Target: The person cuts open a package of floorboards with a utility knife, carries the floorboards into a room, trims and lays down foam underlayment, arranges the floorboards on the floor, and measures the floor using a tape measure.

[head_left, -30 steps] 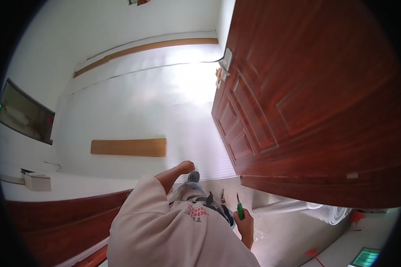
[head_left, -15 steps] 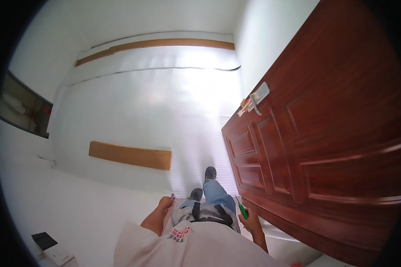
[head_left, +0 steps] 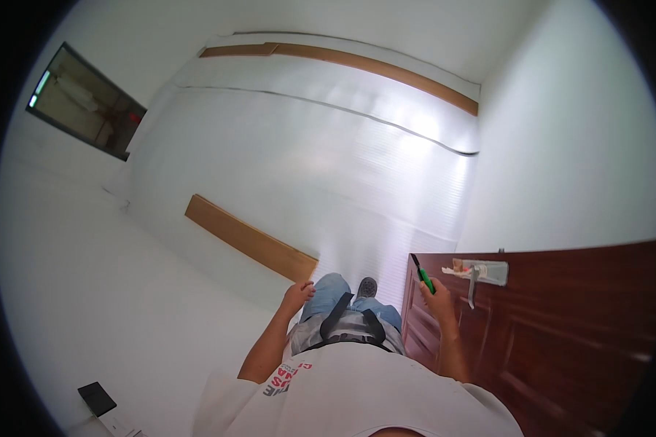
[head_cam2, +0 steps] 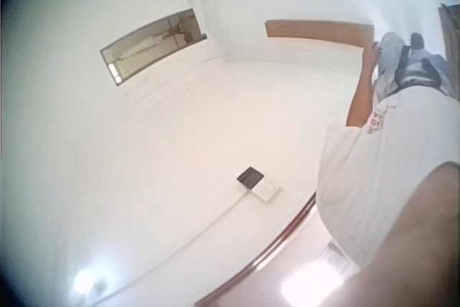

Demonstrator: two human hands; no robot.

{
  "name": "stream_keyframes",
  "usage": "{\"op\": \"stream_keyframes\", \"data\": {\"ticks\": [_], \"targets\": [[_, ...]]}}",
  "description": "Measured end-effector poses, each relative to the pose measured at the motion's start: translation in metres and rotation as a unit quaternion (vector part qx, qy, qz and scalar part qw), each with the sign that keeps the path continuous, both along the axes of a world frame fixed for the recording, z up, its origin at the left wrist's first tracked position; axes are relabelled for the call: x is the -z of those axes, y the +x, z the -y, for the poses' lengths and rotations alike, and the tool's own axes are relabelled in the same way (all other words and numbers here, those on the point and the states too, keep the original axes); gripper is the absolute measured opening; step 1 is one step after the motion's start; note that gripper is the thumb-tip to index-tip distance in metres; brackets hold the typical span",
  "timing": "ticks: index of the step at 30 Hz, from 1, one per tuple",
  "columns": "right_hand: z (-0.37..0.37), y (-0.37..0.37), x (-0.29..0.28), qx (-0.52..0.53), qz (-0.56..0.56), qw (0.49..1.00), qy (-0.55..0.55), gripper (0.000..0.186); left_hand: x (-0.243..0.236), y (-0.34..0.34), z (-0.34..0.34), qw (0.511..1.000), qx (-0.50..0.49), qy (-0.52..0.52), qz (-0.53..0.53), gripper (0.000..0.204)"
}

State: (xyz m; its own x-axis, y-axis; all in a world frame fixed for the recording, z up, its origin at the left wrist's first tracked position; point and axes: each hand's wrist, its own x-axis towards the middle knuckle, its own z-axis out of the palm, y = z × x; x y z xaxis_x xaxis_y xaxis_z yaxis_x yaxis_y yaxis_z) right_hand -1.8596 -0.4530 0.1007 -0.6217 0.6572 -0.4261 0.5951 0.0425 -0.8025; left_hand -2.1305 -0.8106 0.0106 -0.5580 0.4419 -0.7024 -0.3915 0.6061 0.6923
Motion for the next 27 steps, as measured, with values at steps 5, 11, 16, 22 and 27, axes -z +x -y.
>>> {"op": "stream_keyframes", "data": {"ticks": [5, 11, 16, 22, 27], "targets": [[-0.105, -0.122, -0.017, -0.010, 0.059, 0.997, -0.051, 0.044, 0.016, -0.056, -0.012, 0.991, -0.109, -0.009, -0.073, 0.032], [-0.126, -0.200, 0.046, 0.090, 0.084, 0.990, -0.069, 0.051, 0.156, -0.104, 0.088, 0.977, -0.108, -0.181, 0.038, 0.018], [-0.101, -0.169, 0.074, 0.154, 0.143, 0.975, -0.066, 0.051, 0.101, -0.202, 0.017, 0.941, -0.297, -0.107, 0.123, 0.012], [-0.123, -0.192, 0.078, 0.036, 0.323, 0.945, 0.015, 0.049, 0.098, -0.339, -0.074, 0.954, -0.291, -0.041, 0.061, 0.023], [-0.225, -0.302, 0.088, 0.025, 0.234, 0.970, -0.055, 0.051, 0.071, -0.433, -0.178, 0.957, -0.288, -0.025, -0.011, 0.025]]}}
